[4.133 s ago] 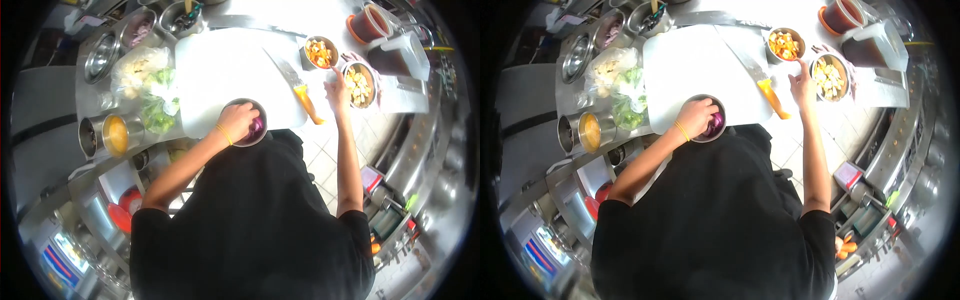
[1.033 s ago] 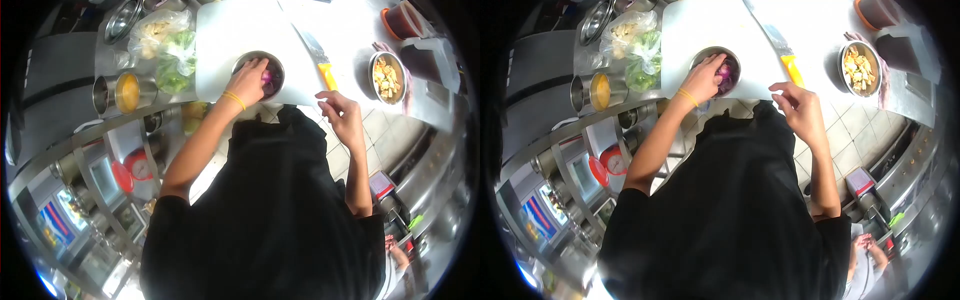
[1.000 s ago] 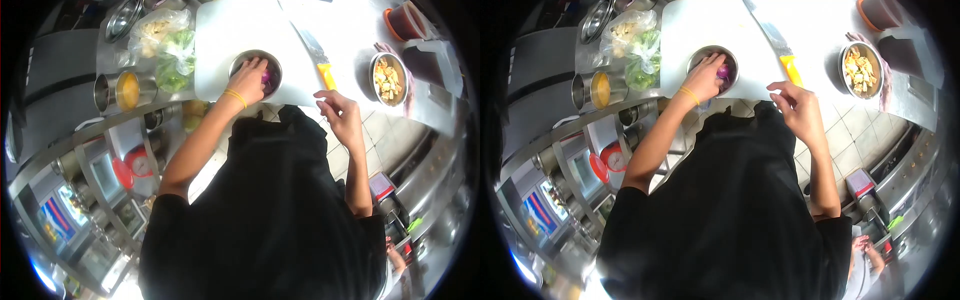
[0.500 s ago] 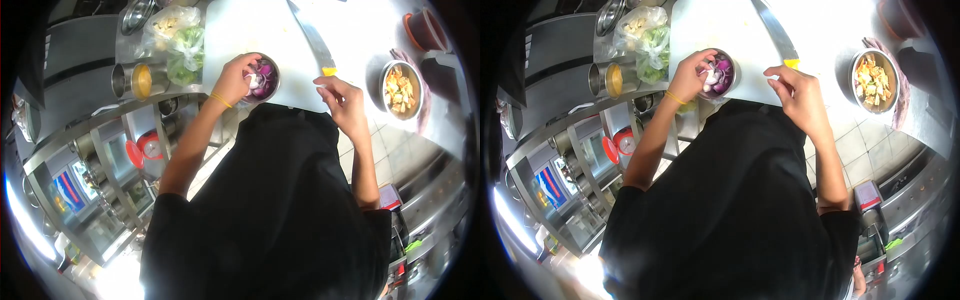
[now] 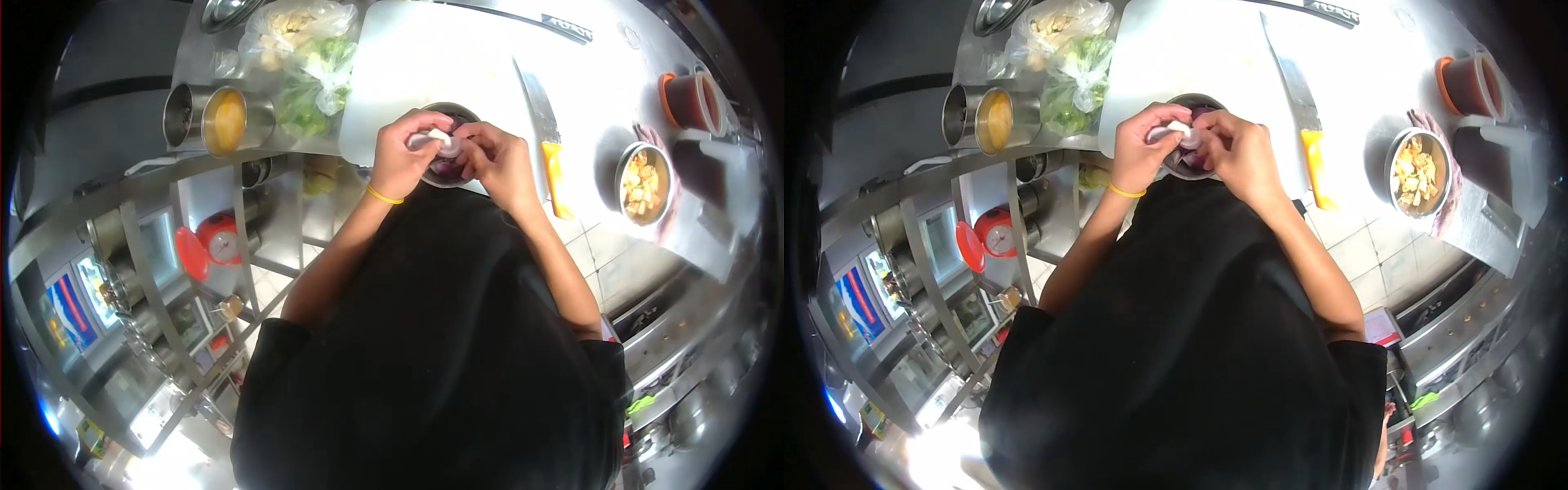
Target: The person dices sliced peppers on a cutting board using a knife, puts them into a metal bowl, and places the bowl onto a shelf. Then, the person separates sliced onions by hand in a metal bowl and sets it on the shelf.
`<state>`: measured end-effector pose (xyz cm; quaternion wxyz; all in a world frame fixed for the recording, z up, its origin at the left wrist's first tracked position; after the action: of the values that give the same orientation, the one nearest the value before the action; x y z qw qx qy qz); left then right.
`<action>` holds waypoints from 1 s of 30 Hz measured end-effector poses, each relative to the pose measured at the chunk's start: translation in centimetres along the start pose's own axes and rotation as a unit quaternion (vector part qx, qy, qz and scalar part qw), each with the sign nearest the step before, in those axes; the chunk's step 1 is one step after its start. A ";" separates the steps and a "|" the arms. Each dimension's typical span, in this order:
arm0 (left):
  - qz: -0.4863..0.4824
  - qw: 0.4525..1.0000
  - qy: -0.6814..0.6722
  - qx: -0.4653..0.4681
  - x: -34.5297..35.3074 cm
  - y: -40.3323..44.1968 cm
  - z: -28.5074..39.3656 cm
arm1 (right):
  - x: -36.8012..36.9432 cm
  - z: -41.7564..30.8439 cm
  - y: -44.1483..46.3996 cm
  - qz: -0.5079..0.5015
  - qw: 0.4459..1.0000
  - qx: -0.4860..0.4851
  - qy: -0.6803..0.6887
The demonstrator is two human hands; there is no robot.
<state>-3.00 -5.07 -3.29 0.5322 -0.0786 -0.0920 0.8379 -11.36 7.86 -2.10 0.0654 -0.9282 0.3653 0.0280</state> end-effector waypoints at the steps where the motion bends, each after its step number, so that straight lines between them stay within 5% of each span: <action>1: 0.015 0.999 0.028 0.003 -0.5 0.1 0.0 | -0.1 0.1 0.1 -0.004 1.000 0.005 -0.029; 6: 0.013 0.994 0.083 0.064 -0.7 0.6 0.5 | -1.0 -0.2 0.5 -0.005 0.997 0.019 -0.074; 8: -0.057 0.991 0.117 0.023 0.6 0.6 1.3 | -1.6 -0.7 0.5 0.025 0.997 0.010 -0.076; 9: -0.107 0.992 -0.014 -0.062 1.2 0.6 0.0 | -1.6 -0.6 0.6 0.020 0.997 0.012 -0.067; 13: -0.115 0.988 -0.038 -0.096 1.2 1.1 -0.3 | -1.5 -0.6 0.6 0.012 0.999 0.014 -0.038; 15: -0.142 0.959 -0.134 -0.205 0.9 1.2 -1.0 | -1.4 -0.5 0.6 -0.001 0.998 0.026 0.056; 24: -0.139 0.978 -0.143 -0.059 1.0 1.6 0.7 | -1.8 0.3 1.1 -0.025 0.981 0.065 0.183; 25: -0.163 0.966 -0.163 -0.115 1.2 1.4 0.8 | -1.9 0.2 1.2 -0.026 0.981 0.063 0.183; 30: -0.182 0.960 -0.142 -0.156 1.4 1.1 -0.2 | -1.6 -0.5 1.5 -0.041 0.995 0.088 -0.033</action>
<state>-4.51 -4.29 -3.78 0.6385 -0.0226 -0.3087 0.7046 -13.54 7.80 -1.58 0.1605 -0.9314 0.3259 0.0239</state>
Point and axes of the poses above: each hand's wrist, its own y-axis towards the middle knuckle, its own x-axis out of the palm, z = x × y, the point moved 6 cm from there along y, towards the middle knuckle, and after that the axes turned 12 degrees about -x, right-handed, at the moved point
